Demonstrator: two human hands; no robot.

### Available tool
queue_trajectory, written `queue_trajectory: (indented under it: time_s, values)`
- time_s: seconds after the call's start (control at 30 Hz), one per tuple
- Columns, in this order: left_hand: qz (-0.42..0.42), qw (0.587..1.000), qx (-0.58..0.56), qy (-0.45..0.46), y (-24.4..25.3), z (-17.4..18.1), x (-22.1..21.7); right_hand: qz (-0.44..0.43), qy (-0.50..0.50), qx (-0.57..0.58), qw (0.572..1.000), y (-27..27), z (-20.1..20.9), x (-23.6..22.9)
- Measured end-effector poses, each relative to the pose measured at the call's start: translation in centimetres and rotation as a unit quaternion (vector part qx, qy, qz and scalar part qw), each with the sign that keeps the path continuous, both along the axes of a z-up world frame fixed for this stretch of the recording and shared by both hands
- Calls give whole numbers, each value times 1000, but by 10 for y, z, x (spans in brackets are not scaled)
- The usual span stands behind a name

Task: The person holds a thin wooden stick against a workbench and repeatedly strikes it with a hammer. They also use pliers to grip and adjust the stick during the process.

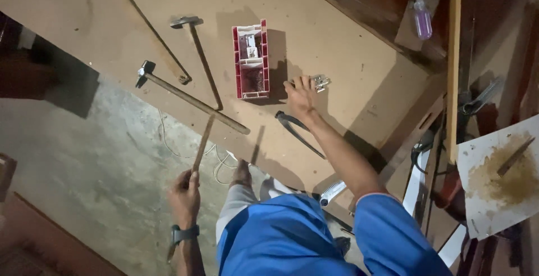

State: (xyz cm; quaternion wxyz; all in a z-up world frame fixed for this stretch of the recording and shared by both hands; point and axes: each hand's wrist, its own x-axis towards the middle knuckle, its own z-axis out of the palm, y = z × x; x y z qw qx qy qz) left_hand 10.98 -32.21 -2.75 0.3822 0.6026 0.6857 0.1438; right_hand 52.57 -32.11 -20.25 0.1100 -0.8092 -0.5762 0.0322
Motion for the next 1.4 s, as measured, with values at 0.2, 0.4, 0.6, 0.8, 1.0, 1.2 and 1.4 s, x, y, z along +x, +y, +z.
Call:
queue_trajectory:
  time_s: [0.2, 0.4, 0.6, 0.8, 1.0, 1.2, 1.4]
  values:
    - [60, 997, -12, 45, -33, 4, -19, -13, 95, -14, 995, 23, -4, 7]
    - [92, 993, -19, 73, -52, -17, -34, -58, 183, 253, 948, 53, 45, -40]
    - [84, 994, -26, 58, -37, -18, -19, -59, 234, 295, 924, 72, 53, -34]
    - [74, 996, 3, 52, -32, -13, -34, -469, 311, 372, 738, -12, 0, 109]
    - [142, 989, -42, 14, -26, -21, -32, -421, -21, 125, 898, -67, -41, 170]
    - [98, 995, -2, -4, -9, -26, -24, -352, -206, -57, 911, -70, -96, 203]
    - [236, 950, 12, -206, 20, -28, -28, -287, 338, 117, 889, 19, 22, 73]
